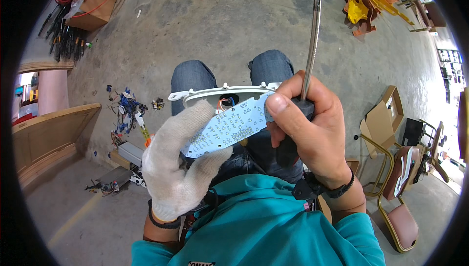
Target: Repairing a small electronic circuit board using a screwdriver.
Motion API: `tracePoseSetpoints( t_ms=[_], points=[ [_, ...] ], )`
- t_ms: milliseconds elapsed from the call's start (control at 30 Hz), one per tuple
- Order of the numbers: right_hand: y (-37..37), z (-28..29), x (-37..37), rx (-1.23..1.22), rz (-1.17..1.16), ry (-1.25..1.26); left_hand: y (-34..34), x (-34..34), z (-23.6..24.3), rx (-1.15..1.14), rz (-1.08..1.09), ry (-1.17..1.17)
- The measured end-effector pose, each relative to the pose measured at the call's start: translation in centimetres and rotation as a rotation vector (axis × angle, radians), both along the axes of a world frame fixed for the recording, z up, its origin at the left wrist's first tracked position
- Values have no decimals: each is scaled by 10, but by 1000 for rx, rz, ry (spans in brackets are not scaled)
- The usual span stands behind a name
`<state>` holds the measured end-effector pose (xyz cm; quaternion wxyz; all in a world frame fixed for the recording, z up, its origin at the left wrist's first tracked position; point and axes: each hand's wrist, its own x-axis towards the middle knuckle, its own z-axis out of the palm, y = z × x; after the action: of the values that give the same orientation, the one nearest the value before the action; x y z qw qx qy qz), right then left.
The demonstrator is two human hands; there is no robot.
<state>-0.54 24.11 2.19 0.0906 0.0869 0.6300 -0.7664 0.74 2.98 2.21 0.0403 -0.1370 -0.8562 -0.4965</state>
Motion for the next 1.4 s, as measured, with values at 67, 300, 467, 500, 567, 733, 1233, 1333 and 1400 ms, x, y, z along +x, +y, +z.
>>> tracePoseSetpoints(
  t_ms=[67, 300, 467, 500, 567, 733, 1233, 1333, 1400],
  points=[
    [0, -1, 0, 36, 8, 29, 0, 0, 0, 2, -6, 5],
    [1, 3, -1, 5, 17, 21, 0, -1, -2, 14, -20, 13],
    [2, 9, 0, 41, 35, -31, 0, -1, -2, -8, -30, 40],
    [2, 10, 0, 47, 51, -53, -1, -1, -1, -4, -36, 35],
    [3, 10, -1, 55, 66, -74, -1, -1, -1, 2, -43, 32],
    [2, 6, -1, -31, 24, -83, -1, -1, -4, 10, -45, 34],
    [5, 5, 0, -8, 81, -85, -1, -1, -6, 40, -36, 17],
    [4, 6, 1, 7, 33, -73, 0, 0, -5, 34, -23, -48],
    [3, 7, 1, 78, 8, -68, 2, -1, 0, -152, -18, 10]
  ],
)
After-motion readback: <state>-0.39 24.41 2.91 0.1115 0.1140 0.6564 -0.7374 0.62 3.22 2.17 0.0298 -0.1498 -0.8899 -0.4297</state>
